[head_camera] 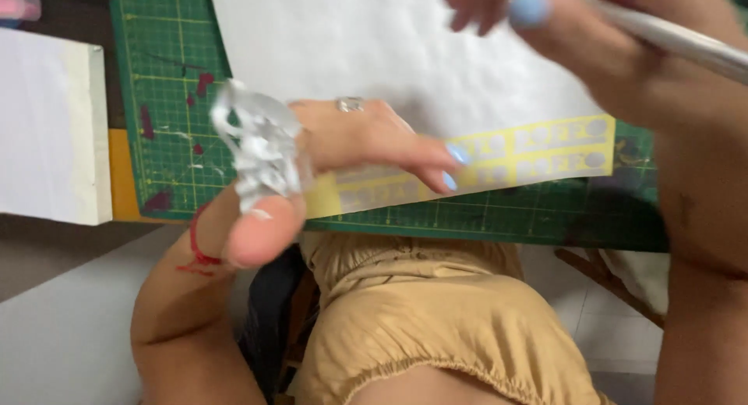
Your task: Weeding vinyl stickers by removing excess material from around the cut letters using a precision tool.
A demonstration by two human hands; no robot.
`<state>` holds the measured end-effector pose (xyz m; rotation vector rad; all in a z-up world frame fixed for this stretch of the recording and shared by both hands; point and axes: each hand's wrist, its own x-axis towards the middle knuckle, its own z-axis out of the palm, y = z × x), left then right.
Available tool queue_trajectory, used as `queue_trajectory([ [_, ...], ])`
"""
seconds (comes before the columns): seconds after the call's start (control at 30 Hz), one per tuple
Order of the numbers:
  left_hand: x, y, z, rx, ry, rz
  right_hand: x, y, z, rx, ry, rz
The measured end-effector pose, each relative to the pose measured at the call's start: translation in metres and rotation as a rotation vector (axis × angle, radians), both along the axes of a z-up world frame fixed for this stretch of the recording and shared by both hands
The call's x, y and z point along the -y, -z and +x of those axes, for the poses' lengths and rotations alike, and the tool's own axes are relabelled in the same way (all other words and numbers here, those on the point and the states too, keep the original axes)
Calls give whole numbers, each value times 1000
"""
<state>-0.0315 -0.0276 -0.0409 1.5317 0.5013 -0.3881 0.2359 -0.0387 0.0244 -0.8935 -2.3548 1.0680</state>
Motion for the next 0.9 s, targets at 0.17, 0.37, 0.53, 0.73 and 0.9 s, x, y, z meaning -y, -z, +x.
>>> queue_trajectory([
  [0.17,50,-20,-72,697,-642,365,44,25,43,15,343,-10],
  [0.37,72,4,-91,625,-813,494,113,35,88,192,195,110],
  [0.53,73,24,-83,394,-570,967,128,58,91,419,169,-128],
  [0.73,72,24,-55,372,-256,1191,148,101,27,-179,443,73],
  [0.9,66,37,-33,398,-177,1194,160,112,16,-258,647,-63],
])
